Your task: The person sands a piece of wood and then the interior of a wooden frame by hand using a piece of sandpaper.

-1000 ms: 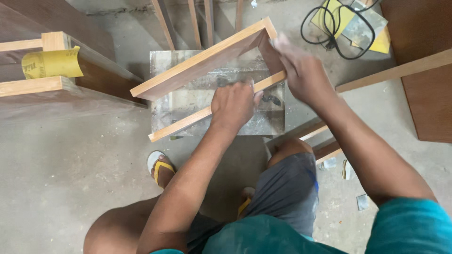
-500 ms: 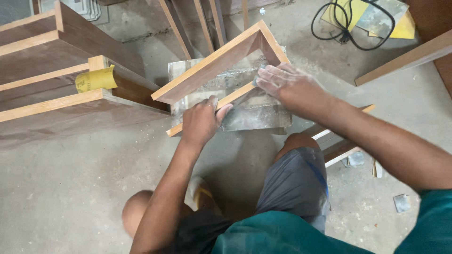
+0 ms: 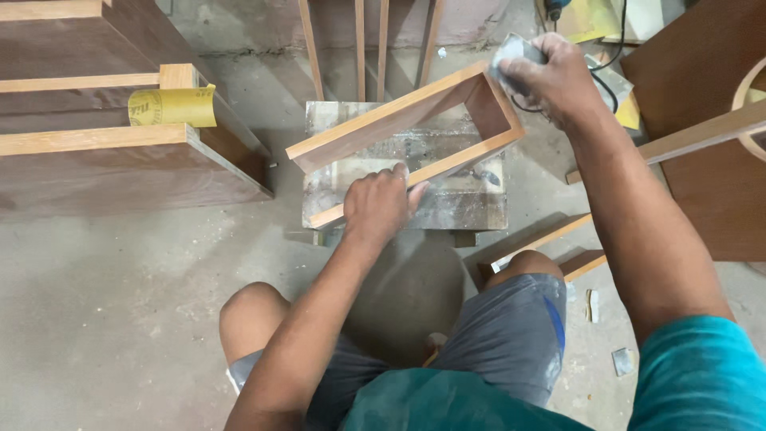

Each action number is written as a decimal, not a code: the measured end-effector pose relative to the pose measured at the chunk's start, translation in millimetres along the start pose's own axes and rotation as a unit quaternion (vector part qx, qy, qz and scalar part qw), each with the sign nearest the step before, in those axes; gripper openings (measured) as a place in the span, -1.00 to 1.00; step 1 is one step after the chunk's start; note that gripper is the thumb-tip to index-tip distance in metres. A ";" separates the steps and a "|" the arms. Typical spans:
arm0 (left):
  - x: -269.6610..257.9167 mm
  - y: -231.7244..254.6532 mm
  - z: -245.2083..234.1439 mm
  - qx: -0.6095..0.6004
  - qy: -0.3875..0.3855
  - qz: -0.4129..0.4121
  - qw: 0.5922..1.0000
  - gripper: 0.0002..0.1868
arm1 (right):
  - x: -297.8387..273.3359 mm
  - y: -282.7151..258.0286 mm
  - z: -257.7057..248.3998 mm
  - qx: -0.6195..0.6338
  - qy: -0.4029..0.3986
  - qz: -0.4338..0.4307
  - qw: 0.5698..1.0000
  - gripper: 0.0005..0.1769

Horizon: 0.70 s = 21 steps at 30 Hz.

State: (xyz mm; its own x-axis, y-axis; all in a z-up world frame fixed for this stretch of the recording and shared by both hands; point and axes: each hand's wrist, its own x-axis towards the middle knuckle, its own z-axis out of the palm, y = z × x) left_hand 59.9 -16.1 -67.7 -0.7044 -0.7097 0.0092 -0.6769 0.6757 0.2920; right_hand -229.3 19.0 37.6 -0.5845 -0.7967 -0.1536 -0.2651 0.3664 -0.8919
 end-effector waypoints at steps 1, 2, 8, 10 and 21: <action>2.5 -0.5 -1.0 0.005 -0.009 0.003 1.000 -0.41 | -2.3 4.5 -0.8 -0.074 -0.012 -0.015 0.997 -0.66; 0.6 0.1 -0.4 0.009 -0.022 0.006 1.000 -0.43 | -7.9 11.8 -1.3 -0.148 -0.026 -0.025 0.988 -0.50; 2.8 -3.3 8.5 0.024 0.011 0.038 0.999 -0.48 | -20.4 10.4 7.1 -0.389 -0.028 0.060 0.919 -0.56; 2.5 -4.3 9.5 0.029 0.023 0.046 0.998 -0.48 | -7.3 0.9 27.2 -0.364 -0.007 0.016 0.931 -0.63; 3.9 -3.9 8.5 0.017 0.053 0.049 0.997 -0.54 | -0.4 24.8 14.2 -0.354 -0.009 0.061 0.933 -0.50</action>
State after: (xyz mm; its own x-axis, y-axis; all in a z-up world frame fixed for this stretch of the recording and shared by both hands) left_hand 58.0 -19.8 -76.9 -0.7428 -0.6552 0.1378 -0.6134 0.7485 0.2520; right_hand -224.8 21.6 9.6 -0.6323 -0.7338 -0.2485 -0.6414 0.6757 -0.3634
